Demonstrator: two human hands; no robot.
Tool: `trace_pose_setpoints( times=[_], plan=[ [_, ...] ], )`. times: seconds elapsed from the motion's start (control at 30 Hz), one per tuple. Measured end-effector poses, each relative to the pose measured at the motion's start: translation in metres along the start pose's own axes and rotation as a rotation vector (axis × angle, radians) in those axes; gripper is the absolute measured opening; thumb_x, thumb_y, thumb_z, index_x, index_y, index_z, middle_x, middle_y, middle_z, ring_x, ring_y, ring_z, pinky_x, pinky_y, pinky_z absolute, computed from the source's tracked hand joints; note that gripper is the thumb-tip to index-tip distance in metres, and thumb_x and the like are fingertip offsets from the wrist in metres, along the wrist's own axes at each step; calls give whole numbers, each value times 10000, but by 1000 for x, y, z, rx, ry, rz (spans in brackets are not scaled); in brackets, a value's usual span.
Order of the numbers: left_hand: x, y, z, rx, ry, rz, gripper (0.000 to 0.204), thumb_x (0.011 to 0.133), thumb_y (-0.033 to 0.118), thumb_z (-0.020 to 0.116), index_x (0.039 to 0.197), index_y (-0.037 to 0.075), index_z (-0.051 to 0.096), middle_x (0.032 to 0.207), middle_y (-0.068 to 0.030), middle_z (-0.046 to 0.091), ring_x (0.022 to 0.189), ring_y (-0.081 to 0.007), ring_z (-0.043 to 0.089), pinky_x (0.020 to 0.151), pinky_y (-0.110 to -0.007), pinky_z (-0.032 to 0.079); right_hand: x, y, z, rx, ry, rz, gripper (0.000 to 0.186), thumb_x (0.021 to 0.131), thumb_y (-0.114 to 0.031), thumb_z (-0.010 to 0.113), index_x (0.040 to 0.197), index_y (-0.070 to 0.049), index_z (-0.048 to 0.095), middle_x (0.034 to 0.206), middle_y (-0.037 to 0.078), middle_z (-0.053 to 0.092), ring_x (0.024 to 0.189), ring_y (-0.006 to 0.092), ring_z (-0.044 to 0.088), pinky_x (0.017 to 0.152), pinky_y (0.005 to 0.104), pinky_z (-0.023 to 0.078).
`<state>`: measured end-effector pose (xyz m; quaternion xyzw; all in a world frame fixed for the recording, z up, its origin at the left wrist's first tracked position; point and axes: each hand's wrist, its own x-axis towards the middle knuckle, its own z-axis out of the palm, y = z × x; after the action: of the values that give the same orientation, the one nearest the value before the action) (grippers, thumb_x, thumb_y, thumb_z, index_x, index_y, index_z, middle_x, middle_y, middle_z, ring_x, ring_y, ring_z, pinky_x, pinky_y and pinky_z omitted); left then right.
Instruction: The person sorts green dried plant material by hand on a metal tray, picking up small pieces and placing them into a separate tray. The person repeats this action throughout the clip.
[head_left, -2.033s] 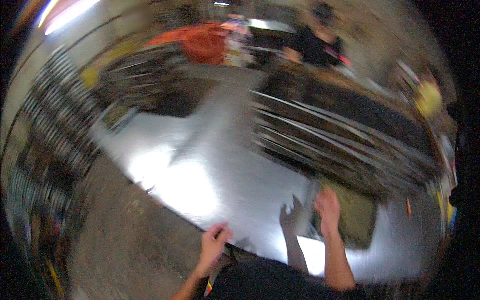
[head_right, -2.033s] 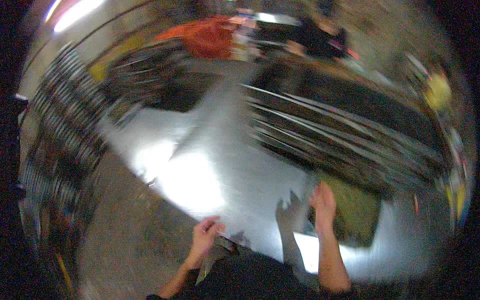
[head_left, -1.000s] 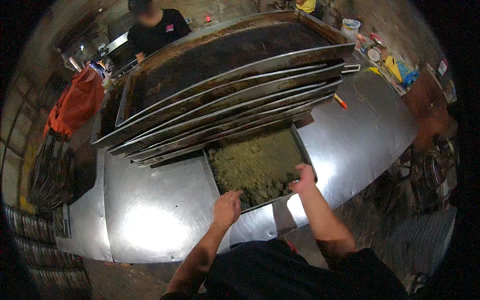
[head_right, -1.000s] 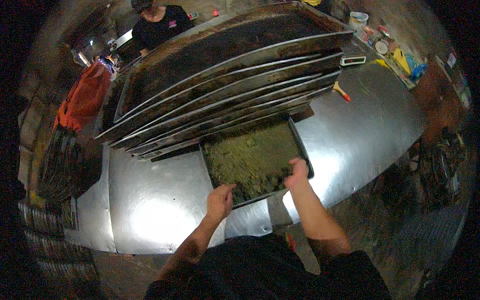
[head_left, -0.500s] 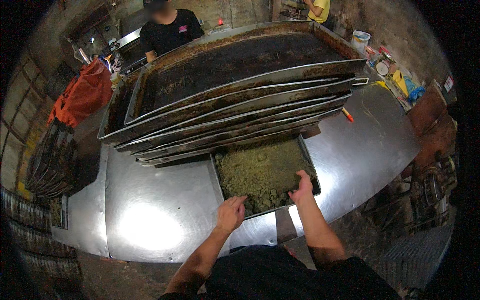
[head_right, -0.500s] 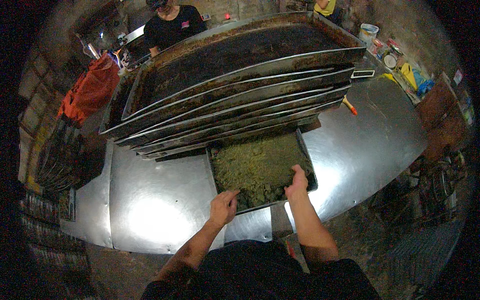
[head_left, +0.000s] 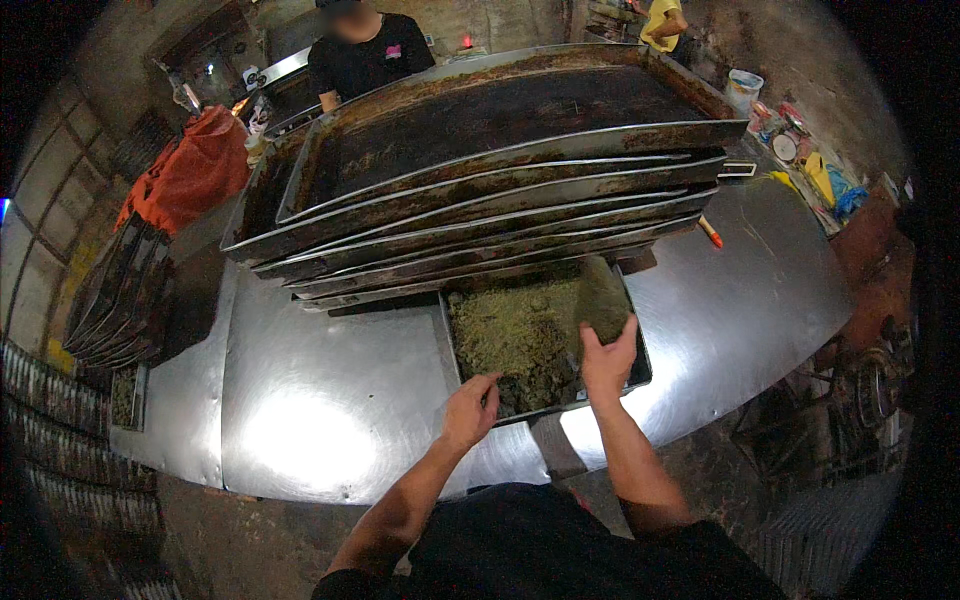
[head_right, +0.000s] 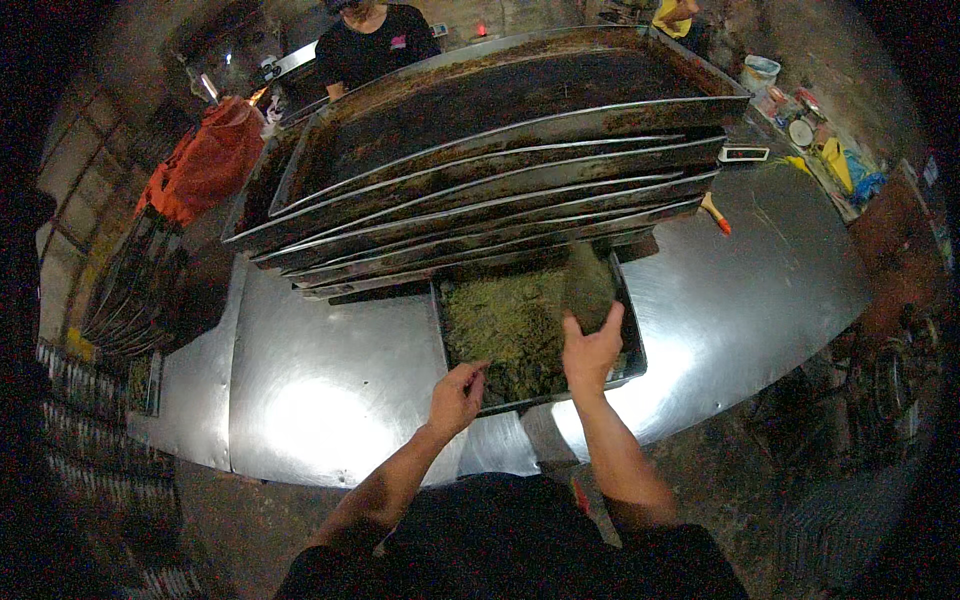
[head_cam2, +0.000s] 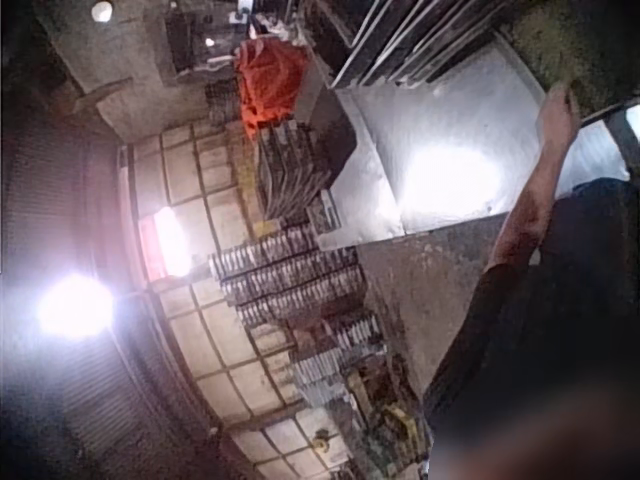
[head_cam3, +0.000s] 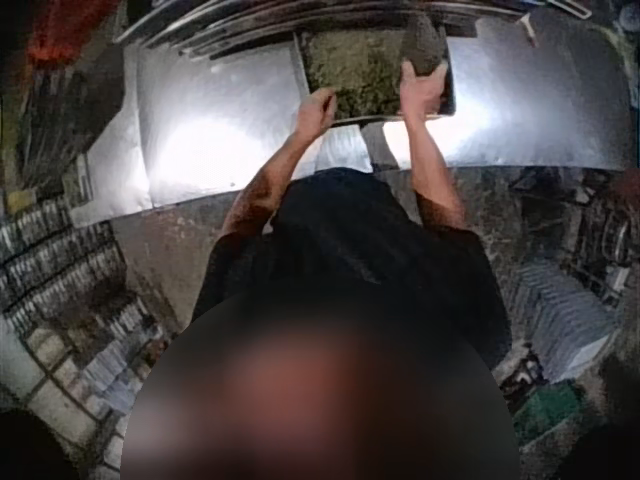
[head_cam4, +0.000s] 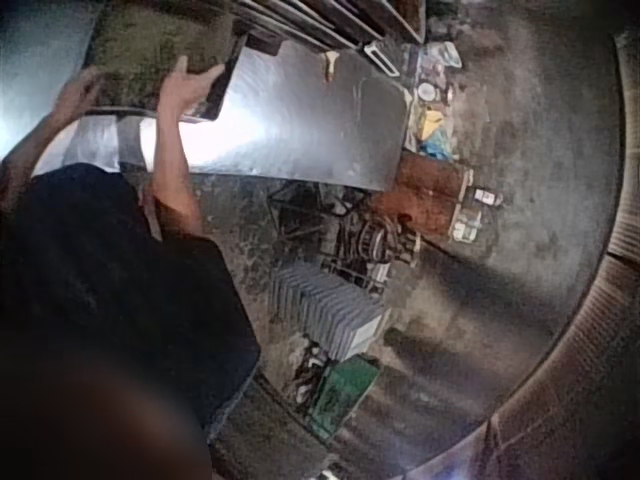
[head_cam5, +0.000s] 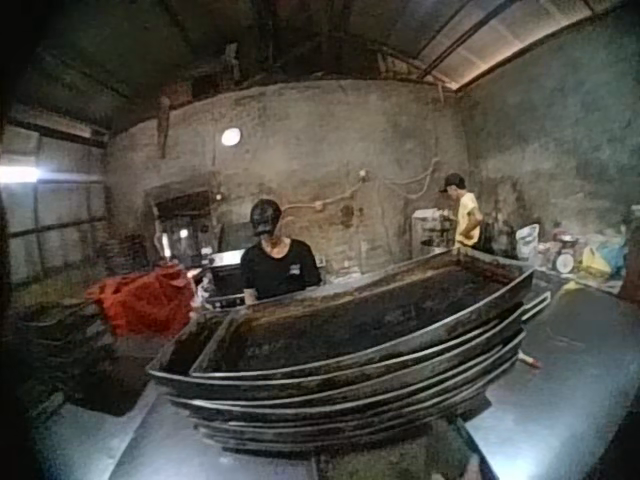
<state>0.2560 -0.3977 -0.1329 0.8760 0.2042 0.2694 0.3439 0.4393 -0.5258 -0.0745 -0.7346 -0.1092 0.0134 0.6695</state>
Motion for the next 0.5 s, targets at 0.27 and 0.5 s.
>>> trace_pose_setpoints(
  times=[0.27,0.5],
  plan=[
    [16,16,-21,-138,311,-123,187,835,37,562,1013,16,617,885,-140,612,740,-240,626,667,-316,492,-12,-6,34,-915,-636,-772,722,685,12,648,1353,-121,409,1377,168,426,1333,325,338,1125,489,214],
    [33,5,-47,30,148,-147,279,813,98,607,1089,63,594,1055,-143,589,943,-309,605,791,-405,485,39,33,-8,-571,-608,-349,627,756,-147,672,1340,-91,451,1351,203,454,1267,367,417,1057,426,350]
  ],
)
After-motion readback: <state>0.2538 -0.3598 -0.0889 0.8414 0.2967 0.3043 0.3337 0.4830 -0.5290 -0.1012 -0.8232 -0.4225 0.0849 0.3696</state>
